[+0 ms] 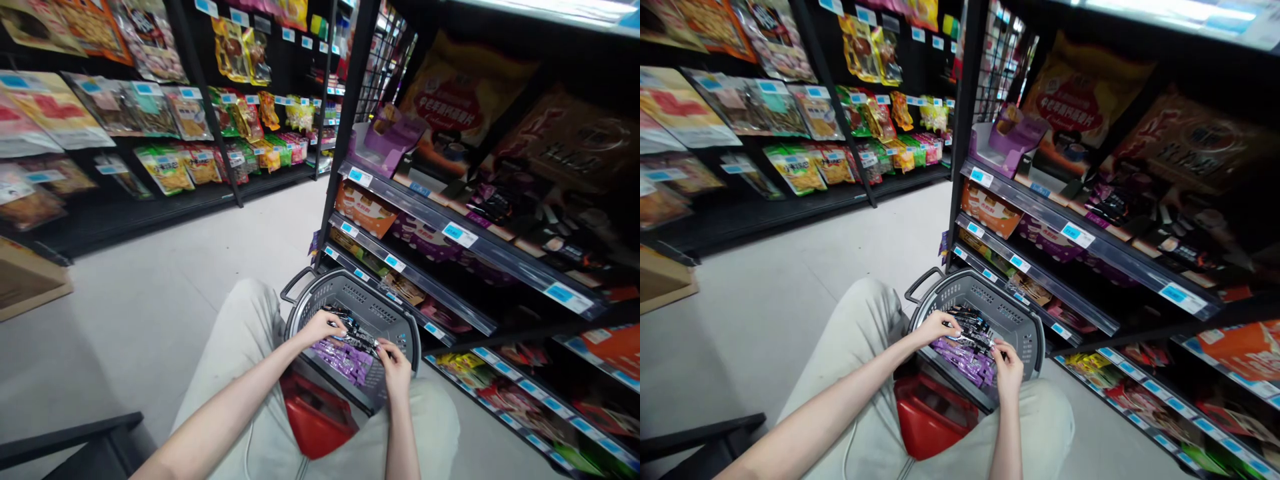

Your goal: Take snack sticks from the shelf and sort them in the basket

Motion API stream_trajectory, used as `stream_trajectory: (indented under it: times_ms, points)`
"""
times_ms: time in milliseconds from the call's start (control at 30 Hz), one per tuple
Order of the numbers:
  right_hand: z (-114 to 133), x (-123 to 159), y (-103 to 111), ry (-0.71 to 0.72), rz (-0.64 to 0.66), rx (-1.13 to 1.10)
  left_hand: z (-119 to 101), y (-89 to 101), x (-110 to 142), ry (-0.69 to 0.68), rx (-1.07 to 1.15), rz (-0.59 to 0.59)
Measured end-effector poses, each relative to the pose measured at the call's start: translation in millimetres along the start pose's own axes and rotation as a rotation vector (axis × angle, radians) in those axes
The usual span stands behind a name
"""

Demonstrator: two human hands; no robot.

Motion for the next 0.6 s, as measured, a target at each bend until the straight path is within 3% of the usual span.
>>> stream_trajectory:
  times_ms: [300,467,600]
  points:
    - [10.8,-3.0,0.6,0.107,-0.103,0.148,-16.0,3.4,2.0,-0.102,-0.091,-0.078]
    - [25.8,1.7,-5.8,0.169,-0.097,0.205,-1.5,3.0,-0.5,-0.04,-0.013,-0.127]
    - [26.6,2.9,-7.7,0.154,-0.128,0.181,0.0,-1.5,-0.6,-0.078,-0.012,-0.1]
Point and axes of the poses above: each hand's wrist, its own x-axis away from the middle knuckle, its own y-axis out of the back of the hand, z = x × y, the point moved 7 cm from there along -x, towards the middle knuckle, and after that the axes turned 3 degrees about z, right-handed, at the moved point
